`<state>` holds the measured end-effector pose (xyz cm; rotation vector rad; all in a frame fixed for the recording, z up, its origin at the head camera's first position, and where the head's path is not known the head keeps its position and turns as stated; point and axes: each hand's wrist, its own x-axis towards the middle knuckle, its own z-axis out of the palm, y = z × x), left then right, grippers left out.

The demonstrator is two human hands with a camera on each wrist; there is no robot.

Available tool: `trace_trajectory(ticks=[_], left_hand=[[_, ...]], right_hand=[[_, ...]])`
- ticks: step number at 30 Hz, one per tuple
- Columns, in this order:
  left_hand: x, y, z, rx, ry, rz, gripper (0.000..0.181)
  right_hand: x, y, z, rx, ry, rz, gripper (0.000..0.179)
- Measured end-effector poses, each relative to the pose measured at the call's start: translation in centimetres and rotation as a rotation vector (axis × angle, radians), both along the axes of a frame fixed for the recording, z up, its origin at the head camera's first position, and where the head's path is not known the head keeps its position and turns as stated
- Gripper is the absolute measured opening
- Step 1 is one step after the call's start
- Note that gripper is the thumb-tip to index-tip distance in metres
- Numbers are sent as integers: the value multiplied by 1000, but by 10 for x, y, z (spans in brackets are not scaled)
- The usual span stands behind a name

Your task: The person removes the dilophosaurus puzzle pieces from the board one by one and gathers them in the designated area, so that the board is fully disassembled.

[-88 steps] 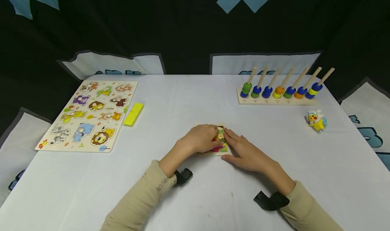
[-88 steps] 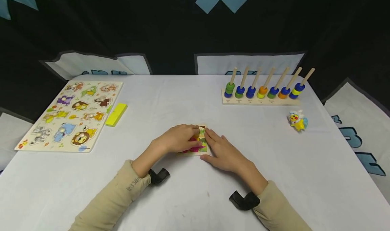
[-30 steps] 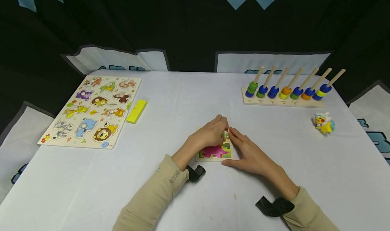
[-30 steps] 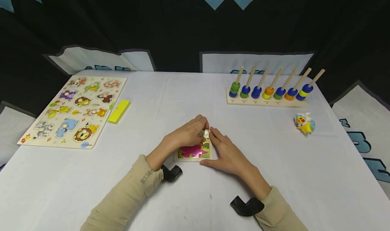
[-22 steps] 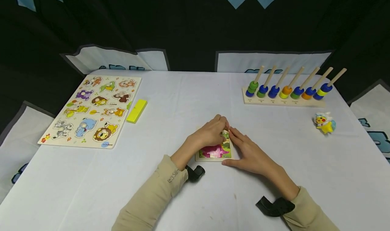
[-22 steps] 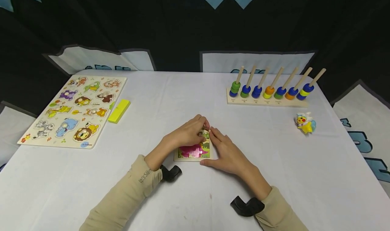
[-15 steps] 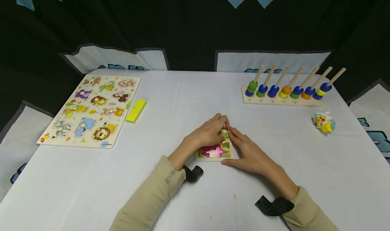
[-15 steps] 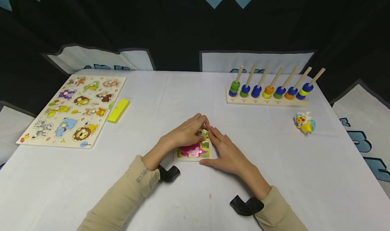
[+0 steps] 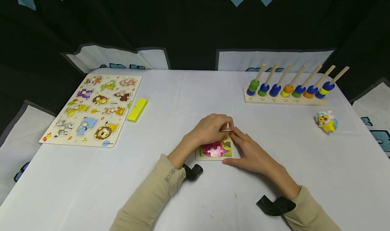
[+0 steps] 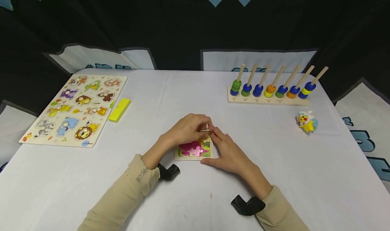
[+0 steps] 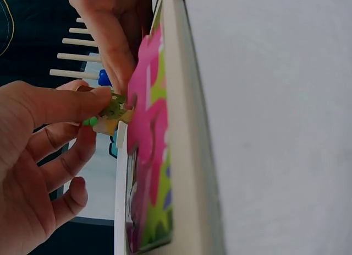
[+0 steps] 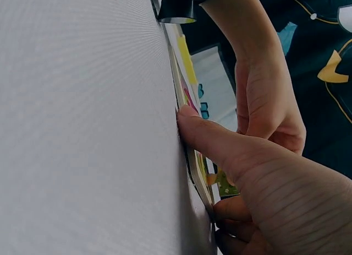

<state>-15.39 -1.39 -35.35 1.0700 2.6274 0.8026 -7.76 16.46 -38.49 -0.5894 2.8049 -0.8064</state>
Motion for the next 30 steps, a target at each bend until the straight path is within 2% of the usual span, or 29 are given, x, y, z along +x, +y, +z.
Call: trace_trajectory(ticks=[5, 10, 16, 19, 24, 30], left_hand=[[-2, -2, -1, 34, -35, 11, 11], [-4, -5, 0, 90, -66, 83, 11], [-5, -6, 3, 204, -32, 117, 18], [-4, -6, 6, 226, -12, 119, 19], [0, -8, 12, 233, -33, 114, 18], [8, -20, 23, 300, -12, 211, 18]], right_hand=[[1, 1, 0, -15, 1, 8, 95], [1, 1, -1, -15, 2, 7, 96], [0, 0, -1, 13, -2, -3, 97], [0, -1, -1, 19, 9, 8, 96], [3, -1, 0, 34, 20, 38, 93], [3, -1, 0, 20, 19, 39, 95]])
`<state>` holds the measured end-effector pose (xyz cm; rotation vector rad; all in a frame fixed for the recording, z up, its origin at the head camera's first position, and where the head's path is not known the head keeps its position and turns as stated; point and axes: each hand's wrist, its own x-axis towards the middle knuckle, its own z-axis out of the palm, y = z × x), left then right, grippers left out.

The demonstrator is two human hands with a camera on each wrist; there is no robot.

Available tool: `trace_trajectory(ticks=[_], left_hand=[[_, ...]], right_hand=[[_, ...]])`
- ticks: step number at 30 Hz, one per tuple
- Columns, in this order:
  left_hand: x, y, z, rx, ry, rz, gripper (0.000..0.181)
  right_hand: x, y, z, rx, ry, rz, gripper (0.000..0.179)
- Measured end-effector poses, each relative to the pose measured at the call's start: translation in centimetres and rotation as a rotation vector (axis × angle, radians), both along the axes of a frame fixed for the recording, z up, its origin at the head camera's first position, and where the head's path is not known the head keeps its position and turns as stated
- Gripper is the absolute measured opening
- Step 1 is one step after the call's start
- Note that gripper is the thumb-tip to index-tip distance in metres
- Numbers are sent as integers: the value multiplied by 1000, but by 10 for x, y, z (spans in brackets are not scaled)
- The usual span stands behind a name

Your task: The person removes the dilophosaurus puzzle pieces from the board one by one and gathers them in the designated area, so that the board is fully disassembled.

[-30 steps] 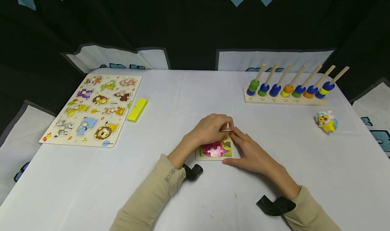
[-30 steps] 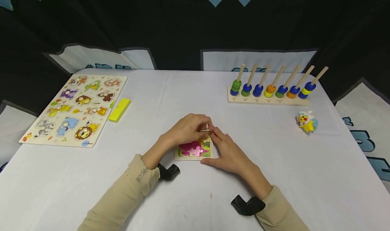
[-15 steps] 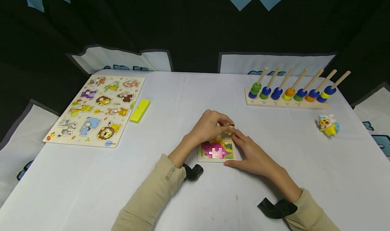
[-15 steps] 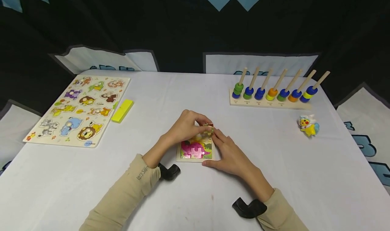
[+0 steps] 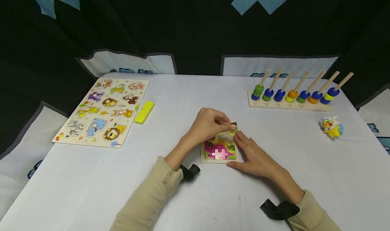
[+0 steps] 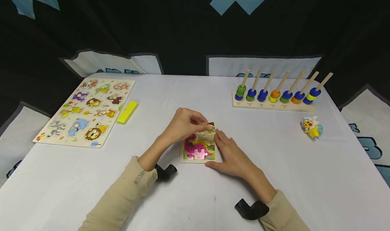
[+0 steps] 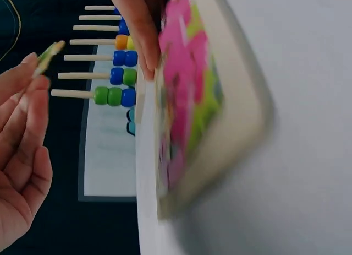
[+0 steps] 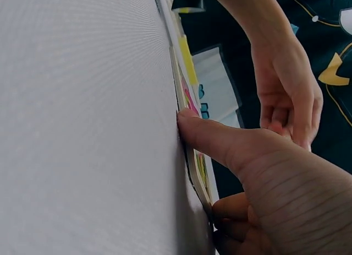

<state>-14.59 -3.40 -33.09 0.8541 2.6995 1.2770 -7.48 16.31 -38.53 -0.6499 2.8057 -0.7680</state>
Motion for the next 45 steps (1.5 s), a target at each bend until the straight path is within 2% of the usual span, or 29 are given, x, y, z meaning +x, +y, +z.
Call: trace_trajectory(ticks=[4, 9, 13, 16, 19, 21, 26, 29, 33, 36, 39, 43, 45], left_hand=[[4, -18, 2, 14, 3, 60, 18], [8, -48, 9, -10, -27, 100, 16], [13, -71, 18, 4, -143, 147, 15], [15, -86, 22, 49, -225, 229, 16], [16, -98, 22, 79, -240, 302, 19], [16, -103, 21, 80, -235, 317, 20], [13, -111, 17, 81, -240, 300, 21], [7, -114, 8, 62, -234, 282, 21], [-3, -117, -8, -22, -221, 255, 18], [-7, -116, -14, -69, -233, 239, 15], [-8, -111, -15, -88, -249, 194, 13], [-9, -102, -16, -132, -275, 106, 14], [-9, -98, -17, -155, -279, 88, 13]], right_hand=[[1, 0, -1, -9, -5, -6, 96], [4, -1, -1, -2, -8, -14, 96], [6, 0, -1, 14, -15, -34, 97], [6, 2, 1, 26, -7, -47, 96], [6, 3, 1, 29, 6, -51, 95], [6, 3, 2, 31, 8, -53, 95], [7, 4, 2, 25, -4, -58, 97], [7, 4, 3, 22, -12, -69, 97], [6, 4, 4, 19, -18, -76, 98], [5, 3, 4, 9, -14, -70, 97], [3, 1, 3, -8, -8, -60, 97], [2, -1, 2, -19, -8, -50, 96], [1, -2, 1, -21, -7, -47, 96]])
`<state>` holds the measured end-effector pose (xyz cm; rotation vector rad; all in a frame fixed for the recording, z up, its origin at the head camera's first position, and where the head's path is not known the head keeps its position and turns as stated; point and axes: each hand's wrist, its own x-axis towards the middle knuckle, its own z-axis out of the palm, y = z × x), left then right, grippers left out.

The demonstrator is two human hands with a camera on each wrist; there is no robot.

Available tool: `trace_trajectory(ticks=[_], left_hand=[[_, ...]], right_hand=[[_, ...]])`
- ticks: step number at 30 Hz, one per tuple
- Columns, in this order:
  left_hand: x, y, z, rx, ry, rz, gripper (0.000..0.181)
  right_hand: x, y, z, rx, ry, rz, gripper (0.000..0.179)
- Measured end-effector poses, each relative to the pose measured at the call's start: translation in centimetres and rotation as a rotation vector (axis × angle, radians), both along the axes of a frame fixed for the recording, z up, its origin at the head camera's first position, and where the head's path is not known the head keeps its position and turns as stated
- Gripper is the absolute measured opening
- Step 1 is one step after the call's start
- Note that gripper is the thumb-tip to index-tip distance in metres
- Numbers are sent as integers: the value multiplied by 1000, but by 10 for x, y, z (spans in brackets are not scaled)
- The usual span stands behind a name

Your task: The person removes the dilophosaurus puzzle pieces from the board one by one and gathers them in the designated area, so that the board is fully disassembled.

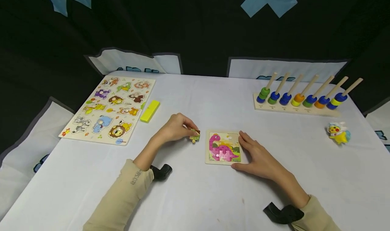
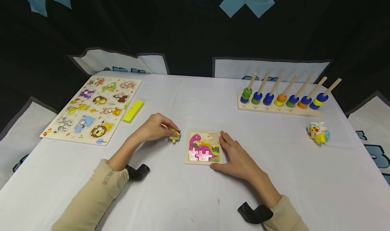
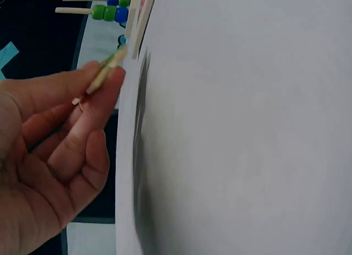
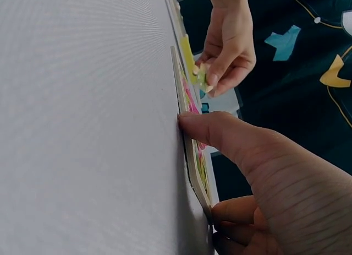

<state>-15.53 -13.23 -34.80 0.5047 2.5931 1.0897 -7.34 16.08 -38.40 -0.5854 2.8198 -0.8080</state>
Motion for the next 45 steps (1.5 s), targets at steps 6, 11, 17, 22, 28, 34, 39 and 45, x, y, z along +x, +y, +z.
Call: trace_trajectory(ticks=[6, 11, 17, 22, 28, 34, 39, 45], left_hand=[[1, 6, -5, -36, -2, 58, 13], [4, 11, -7, -40, 5, 76, 14], [8, 13, -6, -110, 52, 69, 16], [10, 15, -6, -183, 100, 91, 18], [10, 18, -7, -219, 114, 112, 20], [11, 19, -8, -236, 161, 120, 16], [12, 19, -6, -260, 199, 114, 15], [9, 21, -2, -306, 218, 79, 17]], right_hand=[[0, 0, -1, -5, -3, -2, 96], [0, 0, 0, -3, -6, -2, 96], [-1, -1, 1, -1, -8, -4, 96], [-1, -1, 1, -2, -4, 0, 96], [-2, 0, 1, 0, -2, 7, 97], [-1, 1, 0, 0, -6, 5, 97], [-1, 1, 1, -3, -6, 6, 97], [-2, 1, 1, -11, -6, 7, 97]])
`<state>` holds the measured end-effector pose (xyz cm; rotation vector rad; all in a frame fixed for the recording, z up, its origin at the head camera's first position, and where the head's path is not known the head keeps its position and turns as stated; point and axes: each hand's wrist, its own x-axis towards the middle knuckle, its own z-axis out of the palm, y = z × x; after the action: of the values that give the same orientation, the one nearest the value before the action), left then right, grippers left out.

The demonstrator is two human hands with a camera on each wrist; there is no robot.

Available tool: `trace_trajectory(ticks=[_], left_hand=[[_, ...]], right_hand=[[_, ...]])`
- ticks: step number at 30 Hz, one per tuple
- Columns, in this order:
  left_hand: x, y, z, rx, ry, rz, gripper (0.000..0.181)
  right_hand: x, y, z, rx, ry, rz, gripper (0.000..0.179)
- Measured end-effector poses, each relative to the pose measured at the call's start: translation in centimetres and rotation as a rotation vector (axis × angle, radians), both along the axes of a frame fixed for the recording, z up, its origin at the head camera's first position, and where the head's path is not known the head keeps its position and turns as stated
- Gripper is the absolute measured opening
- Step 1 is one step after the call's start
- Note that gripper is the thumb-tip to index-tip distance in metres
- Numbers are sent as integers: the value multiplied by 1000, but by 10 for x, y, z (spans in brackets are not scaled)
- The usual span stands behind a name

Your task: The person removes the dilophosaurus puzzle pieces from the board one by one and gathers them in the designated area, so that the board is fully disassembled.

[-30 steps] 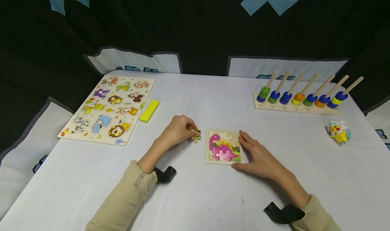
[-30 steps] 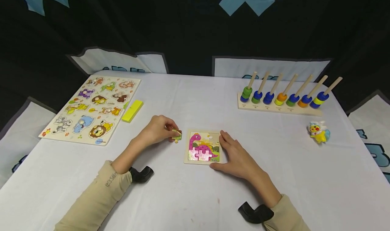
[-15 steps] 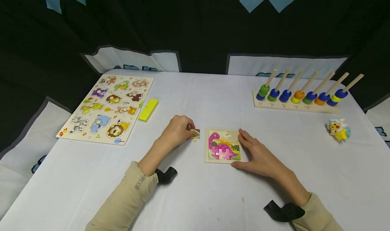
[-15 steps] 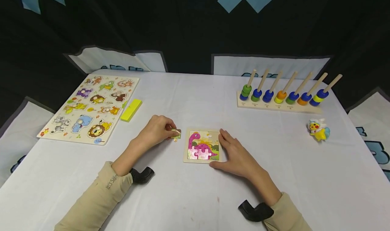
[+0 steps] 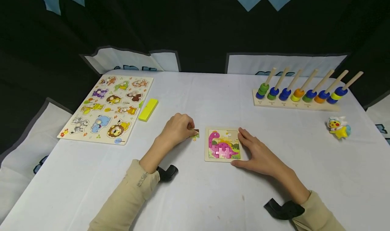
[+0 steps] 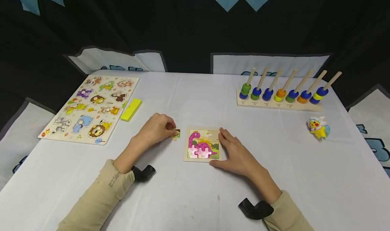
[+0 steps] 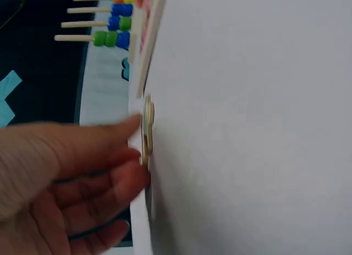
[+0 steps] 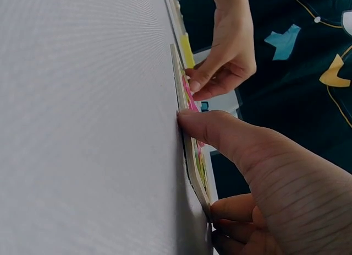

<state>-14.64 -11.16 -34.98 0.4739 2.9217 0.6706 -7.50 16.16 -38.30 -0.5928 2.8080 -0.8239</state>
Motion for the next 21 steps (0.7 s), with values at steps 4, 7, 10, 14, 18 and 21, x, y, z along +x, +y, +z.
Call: trace_trajectory(ticks=[4, 7, 10, 14, 18, 21], left_hand=[[-3, 8, 8, -24, -1, -42, 20], [-6, 18, 15, -36, -5, -75, 23], [-9, 32, 19, -39, -13, -114, 24], [-12, 51, 21, -34, -37, -155, 24], [-14, 66, 19, -41, -55, -202, 21], [-15, 74, 16, -49, -68, -240, 19]], right_hand=[[0, 0, 0, 0, -4, -2, 97], [0, 0, 0, 5, -9, -8, 97], [0, 0, 0, 8, -14, -10, 97], [-1, 1, 1, 6, -19, -7, 97], [-1, 1, 1, 6, -22, -6, 97], [-2, 2, 0, 4, -19, -3, 97]])
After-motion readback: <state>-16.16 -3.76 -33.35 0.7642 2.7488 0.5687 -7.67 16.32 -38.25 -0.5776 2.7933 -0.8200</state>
